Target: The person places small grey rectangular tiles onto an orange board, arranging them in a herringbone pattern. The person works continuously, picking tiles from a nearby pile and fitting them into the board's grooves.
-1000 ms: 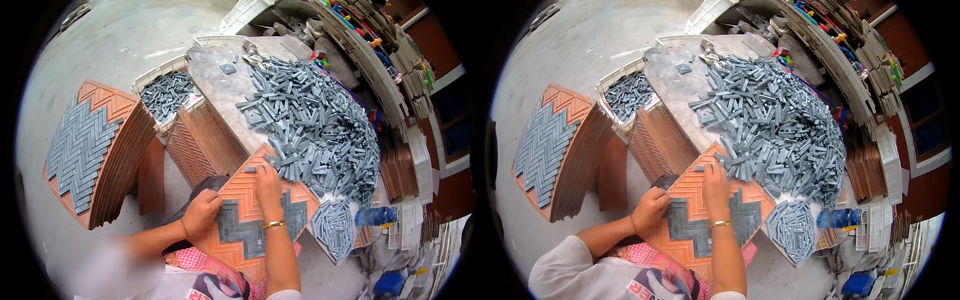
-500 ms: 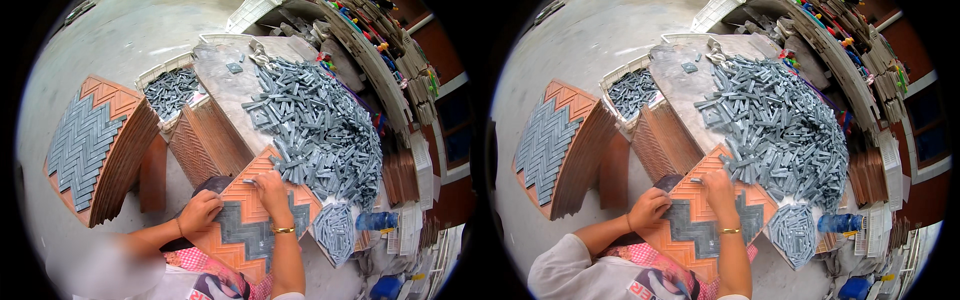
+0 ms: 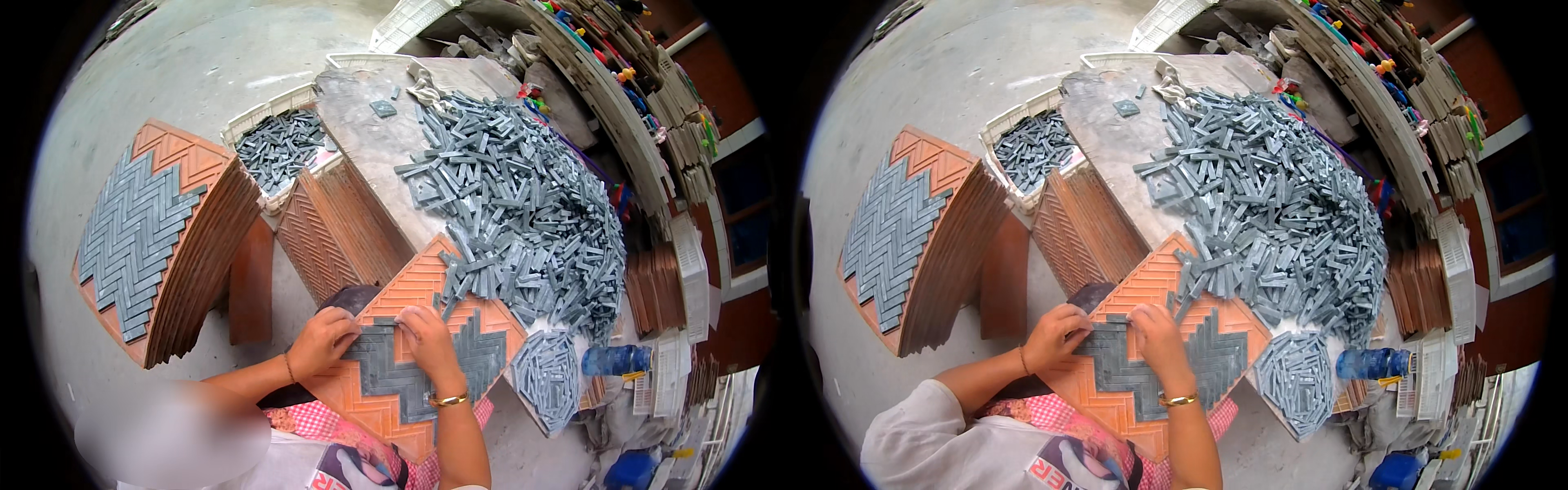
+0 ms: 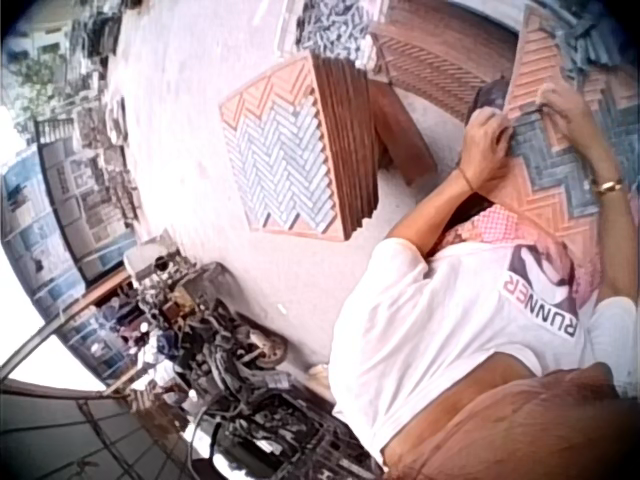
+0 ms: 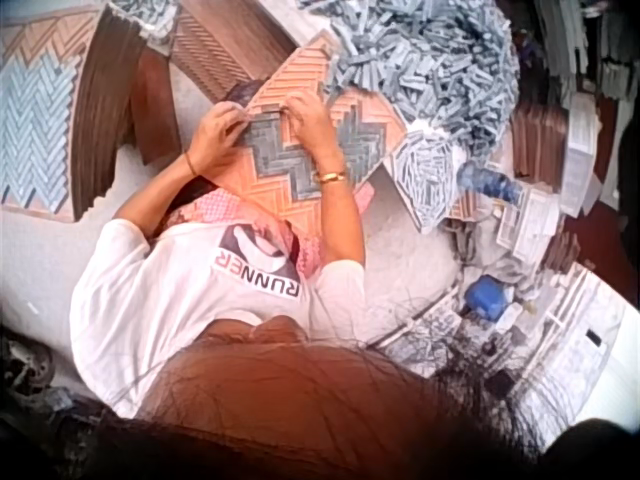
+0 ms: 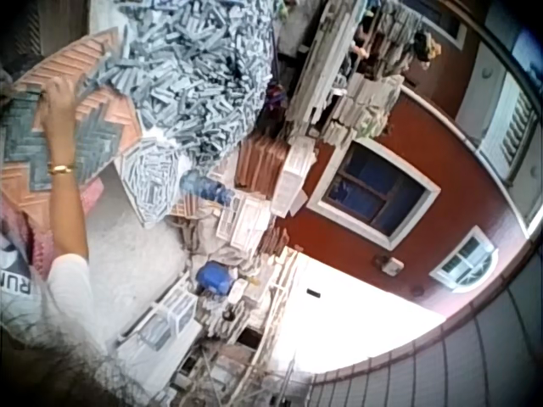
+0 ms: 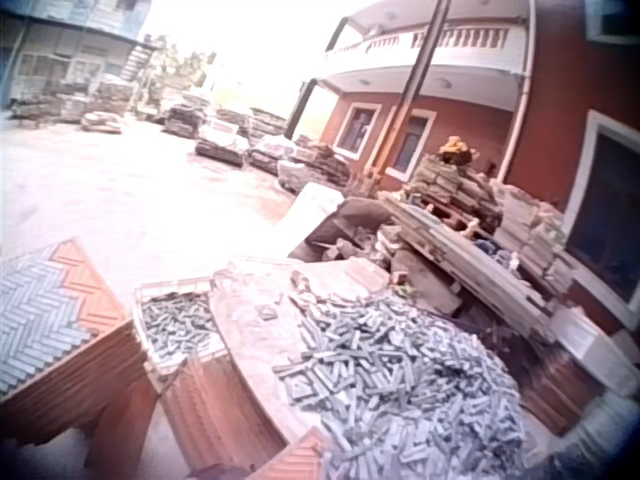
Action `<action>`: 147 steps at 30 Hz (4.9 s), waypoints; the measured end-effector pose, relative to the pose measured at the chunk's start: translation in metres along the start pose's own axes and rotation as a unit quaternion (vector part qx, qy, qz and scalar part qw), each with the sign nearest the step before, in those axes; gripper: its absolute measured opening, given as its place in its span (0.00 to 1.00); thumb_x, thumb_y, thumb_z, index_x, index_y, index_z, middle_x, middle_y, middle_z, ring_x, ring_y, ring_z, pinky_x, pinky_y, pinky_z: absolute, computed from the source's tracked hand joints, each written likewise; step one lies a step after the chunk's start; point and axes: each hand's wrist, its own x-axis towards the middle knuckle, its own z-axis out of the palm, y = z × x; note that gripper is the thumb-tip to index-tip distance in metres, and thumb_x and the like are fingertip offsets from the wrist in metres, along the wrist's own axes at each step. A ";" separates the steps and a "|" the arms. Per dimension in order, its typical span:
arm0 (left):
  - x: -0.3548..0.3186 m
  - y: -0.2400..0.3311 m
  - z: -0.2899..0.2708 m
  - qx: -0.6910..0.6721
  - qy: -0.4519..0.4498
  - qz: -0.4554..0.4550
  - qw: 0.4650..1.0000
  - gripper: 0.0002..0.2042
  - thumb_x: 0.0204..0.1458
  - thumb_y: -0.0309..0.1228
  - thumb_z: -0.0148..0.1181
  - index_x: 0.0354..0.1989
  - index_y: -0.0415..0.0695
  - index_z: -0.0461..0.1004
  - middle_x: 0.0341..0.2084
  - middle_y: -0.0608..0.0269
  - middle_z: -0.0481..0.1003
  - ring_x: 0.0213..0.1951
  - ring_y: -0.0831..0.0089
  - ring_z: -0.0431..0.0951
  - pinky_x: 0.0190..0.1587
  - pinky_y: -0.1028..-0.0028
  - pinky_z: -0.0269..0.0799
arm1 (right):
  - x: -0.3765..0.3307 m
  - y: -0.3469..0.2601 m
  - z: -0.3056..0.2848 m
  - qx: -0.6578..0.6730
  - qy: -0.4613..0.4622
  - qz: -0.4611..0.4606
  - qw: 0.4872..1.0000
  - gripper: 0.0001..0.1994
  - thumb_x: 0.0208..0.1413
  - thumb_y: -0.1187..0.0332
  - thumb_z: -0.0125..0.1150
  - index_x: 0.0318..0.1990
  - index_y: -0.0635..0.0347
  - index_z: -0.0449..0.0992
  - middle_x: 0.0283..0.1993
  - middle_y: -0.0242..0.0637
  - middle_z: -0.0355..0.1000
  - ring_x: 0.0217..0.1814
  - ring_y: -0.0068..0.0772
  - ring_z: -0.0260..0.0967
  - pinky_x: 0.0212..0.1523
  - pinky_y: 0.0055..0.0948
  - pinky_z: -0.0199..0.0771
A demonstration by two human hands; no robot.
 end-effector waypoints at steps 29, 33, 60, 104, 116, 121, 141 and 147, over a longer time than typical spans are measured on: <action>0.035 -0.002 0.021 0.067 -0.021 0.008 0.997 0.10 0.38 0.21 0.64 0.30 0.42 0.72 0.30 0.59 0.70 0.38 0.59 0.68 0.42 0.66 0.67 | -0.016 -0.003 -0.005 -0.094 0.116 0.348 0.926 0.18 0.45 0.67 0.68 0.43 0.61 0.71 0.30 0.39 0.71 0.30 0.40 0.72 0.31 0.37 0.71; 0.033 -0.002 0.019 0.080 -0.030 0.024 0.996 0.13 0.39 0.21 0.63 0.35 0.42 0.72 0.35 0.57 0.71 0.42 0.57 0.69 0.45 0.65 0.67 | -0.019 -0.002 0.006 -0.145 0.131 0.314 0.929 0.16 0.43 0.69 0.69 0.40 0.62 0.72 0.22 0.35 0.71 0.25 0.35 0.72 0.28 0.32 0.70; -0.012 0.026 0.007 0.235 -0.223 0.020 0.946 0.37 0.48 0.50 0.56 0.65 0.43 0.55 0.67 0.60 0.52 0.69 0.65 0.48 0.66 0.50 0.41 | -0.041 -0.028 0.017 0.053 0.042 0.282 0.957 0.09 0.48 0.74 0.63 0.38 0.64 0.75 0.29 0.42 0.76 0.29 0.33 0.76 0.31 0.28 0.75; -0.020 0.042 0.039 0.240 -0.292 0.116 0.918 0.40 0.52 0.59 0.45 0.66 0.42 0.53 0.66 0.59 0.54 0.68 0.65 0.51 0.66 0.52 0.42 | -0.040 0.008 0.001 0.257 0.173 0.371 0.876 0.11 0.51 0.75 0.61 0.42 0.67 0.72 0.32 0.40 0.76 0.34 0.26 0.75 0.33 0.24 0.73; -0.029 0.041 0.040 0.298 -0.274 0.125 0.905 0.43 0.49 0.63 0.44 0.66 0.41 0.53 0.66 0.57 0.54 0.68 0.63 0.51 0.65 0.47 0.39 | -0.043 -0.011 0.013 0.091 0.111 0.309 0.940 0.10 0.48 0.75 0.61 0.39 0.65 0.74 0.33 0.43 0.75 0.32 0.35 0.75 0.34 0.31 0.74; -0.033 0.043 0.036 0.276 -0.273 0.095 0.917 0.44 0.48 0.63 0.43 0.66 0.41 0.52 0.66 0.56 0.54 0.67 0.62 0.51 0.65 0.46 0.39 | -0.041 -0.021 0.022 -0.004 0.118 0.265 0.957 0.09 0.48 0.73 0.61 0.39 0.63 0.74 0.33 0.43 0.73 0.34 0.44 0.72 0.35 0.38 0.72; -0.012 0.039 0.015 0.219 -0.195 0.034 0.956 0.36 0.48 0.47 0.59 0.61 0.37 0.58 0.63 0.53 0.57 0.67 0.58 0.52 0.65 0.46 0.42 | -0.035 -0.039 0.028 -0.129 0.131 0.213 0.960 0.10 0.49 0.73 0.60 0.39 0.61 0.71 0.34 0.42 0.71 0.39 0.46 0.71 0.40 0.41 0.71; -0.007 0.035 0.015 0.216 -0.189 0.033 0.957 0.34 0.48 0.41 0.60 0.61 0.38 0.58 0.64 0.54 0.56 0.67 0.60 0.52 0.65 0.47 0.42 | -0.028 -0.017 0.020 -0.008 0.171 0.191 0.966 0.12 0.47 0.79 0.60 0.42 0.64 0.76 0.33 0.43 0.72 0.35 0.42 0.72 0.38 0.34 0.72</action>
